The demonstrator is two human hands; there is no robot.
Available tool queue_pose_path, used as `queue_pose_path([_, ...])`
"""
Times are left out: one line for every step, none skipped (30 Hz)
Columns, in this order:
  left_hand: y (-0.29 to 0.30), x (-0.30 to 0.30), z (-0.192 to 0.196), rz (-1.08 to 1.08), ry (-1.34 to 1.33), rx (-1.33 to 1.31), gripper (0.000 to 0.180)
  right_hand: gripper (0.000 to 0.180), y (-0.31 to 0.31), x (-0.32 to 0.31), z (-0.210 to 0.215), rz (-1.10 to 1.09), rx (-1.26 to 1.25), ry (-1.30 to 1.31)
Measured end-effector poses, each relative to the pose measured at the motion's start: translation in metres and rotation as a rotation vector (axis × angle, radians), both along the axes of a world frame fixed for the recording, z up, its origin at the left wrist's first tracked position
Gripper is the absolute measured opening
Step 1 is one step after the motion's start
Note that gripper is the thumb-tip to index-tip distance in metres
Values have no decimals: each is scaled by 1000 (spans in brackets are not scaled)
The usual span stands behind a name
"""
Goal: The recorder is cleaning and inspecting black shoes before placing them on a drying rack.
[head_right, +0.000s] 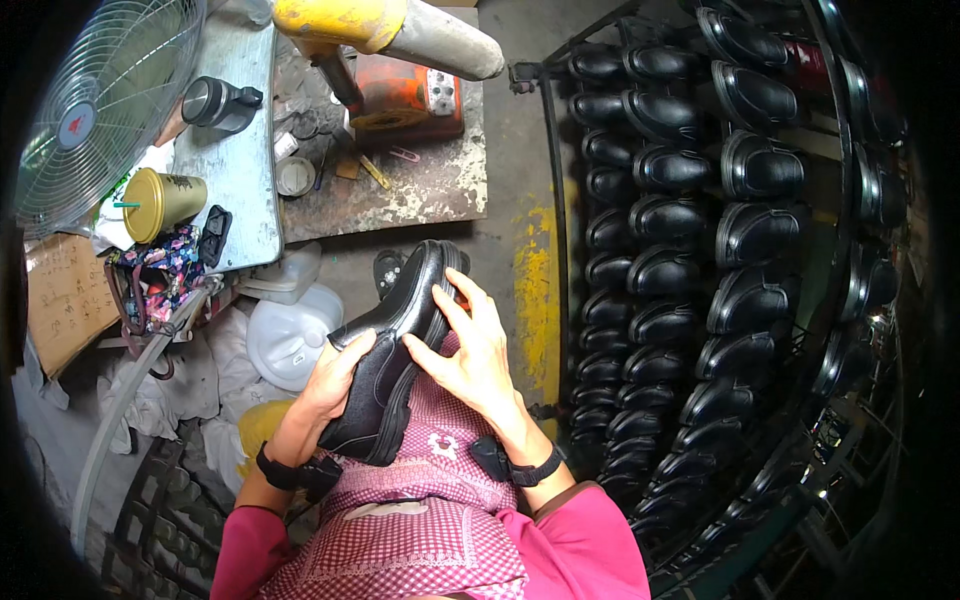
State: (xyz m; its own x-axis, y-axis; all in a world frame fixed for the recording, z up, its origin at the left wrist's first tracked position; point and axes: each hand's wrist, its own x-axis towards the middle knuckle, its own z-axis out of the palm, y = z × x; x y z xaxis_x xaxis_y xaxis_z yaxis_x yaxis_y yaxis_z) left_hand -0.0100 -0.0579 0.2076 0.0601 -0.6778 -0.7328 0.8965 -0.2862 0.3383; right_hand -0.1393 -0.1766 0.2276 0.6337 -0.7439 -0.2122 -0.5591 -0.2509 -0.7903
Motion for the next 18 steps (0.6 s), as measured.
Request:
queue_pose_path([0,0,0,7,-5,-2,29,53,1,0,-1,2,-8,-5])
queue_pose_path([0,-1,0,13,-10,-5,29,54,1,0,-2,3,-16,-10])
queue_pose_path([1,0,-1,12,-10,-6,29,54,1,1,-1,2,-17,-9])
queue_pose_path([2,0,-2,8,-15,-20,29,55,1,1,0,4,-11,-16])
queue_pose_path([2,1,-3,4,-20,-34,29,57,0,2,1,5,-5,-24])
queue_pose_path([1,1,-2,3,-20,-36,29,57,0,2,3,3,-6,-23])
queue_pose_path([0,2,0,2,-14,-30,29,57,-1,3,4,22,-60,-16])
queue_pose_path([-1,2,0,3,-8,-24,29,57,-1,4,4,40,-115,-9])
queue_pose_path([-1,2,0,2,-8,-25,29,57,-1,4,4,39,-116,-9])
queue_pose_path([0,2,-1,-2,-28,-29,29,55,0,4,2,9,-71,-12])
queue_pose_path([0,2,-2,-5,-48,-33,29,53,0,4,1,-21,-25,-16])
queue_pose_path([1,4,-2,-3,-49,-34,29,53,-1,5,0,-19,-26,-17])
queue_pose_path([2,7,-3,-2,-8,-31,31,48,-2,6,-1,-23,1,-44])
queue_pose_path([4,10,-4,1,31,-28,34,43,-4,7,-3,-23,30,-72])
queue_pose_path([5,12,-5,6,29,-33,34,36,-5,6,-8,-104,111,-146])
queue_pose_path([6,14,-9,29,53,15,33,29,-7,4,-22,-180,195,-224])
queue_pose_path([9,17,-13,55,76,64,31,17,-6,4,-45,-447,402,-282])
queue_pose_path([14,18,-22,68,68,60,31,14,-10,6,-65,-563,464,-285])
